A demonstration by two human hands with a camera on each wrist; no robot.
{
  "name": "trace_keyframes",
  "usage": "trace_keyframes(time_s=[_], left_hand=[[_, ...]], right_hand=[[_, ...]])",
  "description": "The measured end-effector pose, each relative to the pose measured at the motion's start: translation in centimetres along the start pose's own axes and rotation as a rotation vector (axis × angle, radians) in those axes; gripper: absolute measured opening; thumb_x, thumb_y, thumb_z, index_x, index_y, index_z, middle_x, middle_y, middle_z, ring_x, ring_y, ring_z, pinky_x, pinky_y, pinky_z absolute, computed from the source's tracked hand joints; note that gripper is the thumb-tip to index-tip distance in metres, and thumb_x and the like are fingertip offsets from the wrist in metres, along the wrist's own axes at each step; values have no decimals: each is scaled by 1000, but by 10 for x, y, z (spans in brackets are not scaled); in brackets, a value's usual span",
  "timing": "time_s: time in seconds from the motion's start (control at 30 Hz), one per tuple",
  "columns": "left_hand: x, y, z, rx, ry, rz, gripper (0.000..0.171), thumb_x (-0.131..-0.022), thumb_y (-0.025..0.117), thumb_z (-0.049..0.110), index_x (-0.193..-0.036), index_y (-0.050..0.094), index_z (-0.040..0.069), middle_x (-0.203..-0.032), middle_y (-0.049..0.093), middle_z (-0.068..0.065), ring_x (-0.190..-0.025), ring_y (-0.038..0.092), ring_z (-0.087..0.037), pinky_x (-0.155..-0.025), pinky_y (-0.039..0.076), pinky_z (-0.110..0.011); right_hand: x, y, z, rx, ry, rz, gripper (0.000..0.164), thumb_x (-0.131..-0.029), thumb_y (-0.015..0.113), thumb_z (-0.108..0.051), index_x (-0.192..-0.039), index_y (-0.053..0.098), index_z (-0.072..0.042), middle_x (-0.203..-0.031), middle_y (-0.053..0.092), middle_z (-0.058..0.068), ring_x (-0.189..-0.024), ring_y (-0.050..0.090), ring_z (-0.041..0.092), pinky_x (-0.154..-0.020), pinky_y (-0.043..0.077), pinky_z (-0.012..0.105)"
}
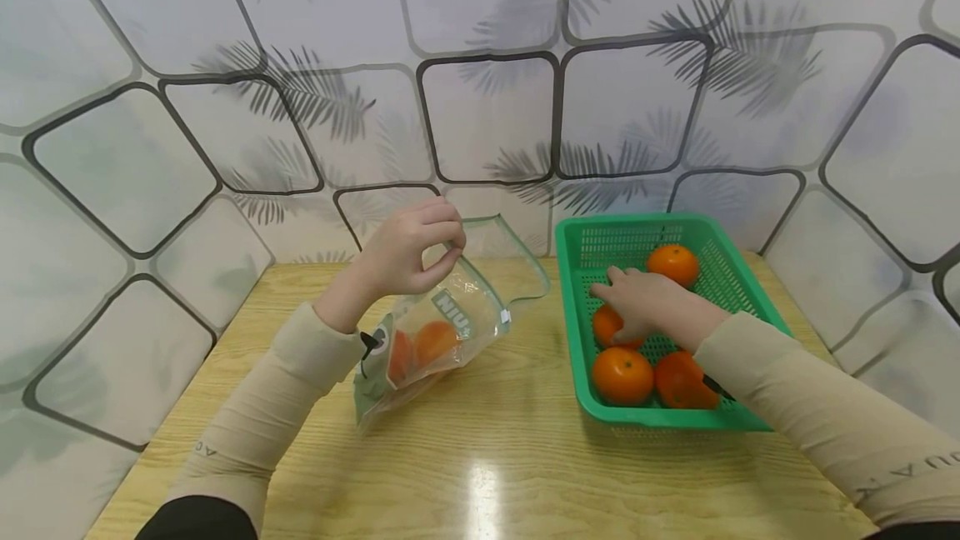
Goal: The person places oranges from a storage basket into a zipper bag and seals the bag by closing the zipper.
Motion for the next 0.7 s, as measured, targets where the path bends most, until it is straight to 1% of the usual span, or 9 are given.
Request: trace_keyframes(time_s=[0.13,0.23,0.33,0.4,0.47,0.53,0.63,0.7], left_hand=[[0,1,-1,-4,5,2,8,-90,64,3,-84,66,8,-83,61,-6,-79,54,-21,-72,48,-33],[0,1,-1,-7,8,4,8,-90,64,3,-84,66,8,-83,61,-6,-79,54,-22,-73,49,-34],[1,1,-1,-9,9,3,8,-90,64,4,-84,66,8,-83,61,-5,-79,54,-22,-72,49,-33],[1,1,0,-10,9,1,8,-90,64,4,-84,66,8,-83,62,-5,-79,54,-21,-72,49,-33],[1,1,0,-9,10,0,8,-90,64,4,-84,66,8,-83,62,-5,-79,54,-21,-72,49,-33],[1,1,0,-10,10,1,8,-90,64,4,-84,66,8,-83,62,-5,-79,54,-21,-72,49,-33],[1,1,0,-7,13,5,8,-90,64,3,-84,66,8,-83,61,-5,-78,54,-21,-72,49,-34],[1,1,0,-6,15,7,8,-90,64,3,-84,66,8,-83,61,-5,-78,54,-22,-72,49,-34]], right_hand=[[0,-1,0,-13,4,-19,72,-84,88,-36,-141,59,-4,-133,58,32,-108,68,45,-82,61,53],[0,-1,0,-31,4,-39,71,-85,87,-34,-142,59,-2,-141,57,39,-113,69,49,-89,61,57],[0,0,0,-43,-12,-48,68,-87,85,-33,-141,60,0,-141,58,40,-117,68,51,-94,59,59],[-1,2,1,-42,-29,-44,65,-87,84,-32,-138,62,0,-134,64,35,-113,70,47,-92,60,57],[-1,4,0,-37,-45,-32,60,-86,84,-33,-134,64,-1,-125,69,28,-105,72,41,-88,61,54],[-2,5,0,-29,-60,-19,57,-86,85,-33,-130,66,-3,-117,70,21,-98,71,34,-83,61,51],[-2,5,-1,-23,-69,-10,57,-85,86,-33,-130,66,-3,-114,69,18,-96,70,32,-82,61,49],[-3,5,-1,-21,-74,-9,57,-85,86,-33,-130,66,-4,-114,69,18,-97,70,32,-83,61,49]])
Point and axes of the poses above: each hand's wrist, its own x-axis away from the middle knuckle, its own y-axis out of the palm, z = x × y, the point moved 2 cm from there along -x, towards the middle knuckle
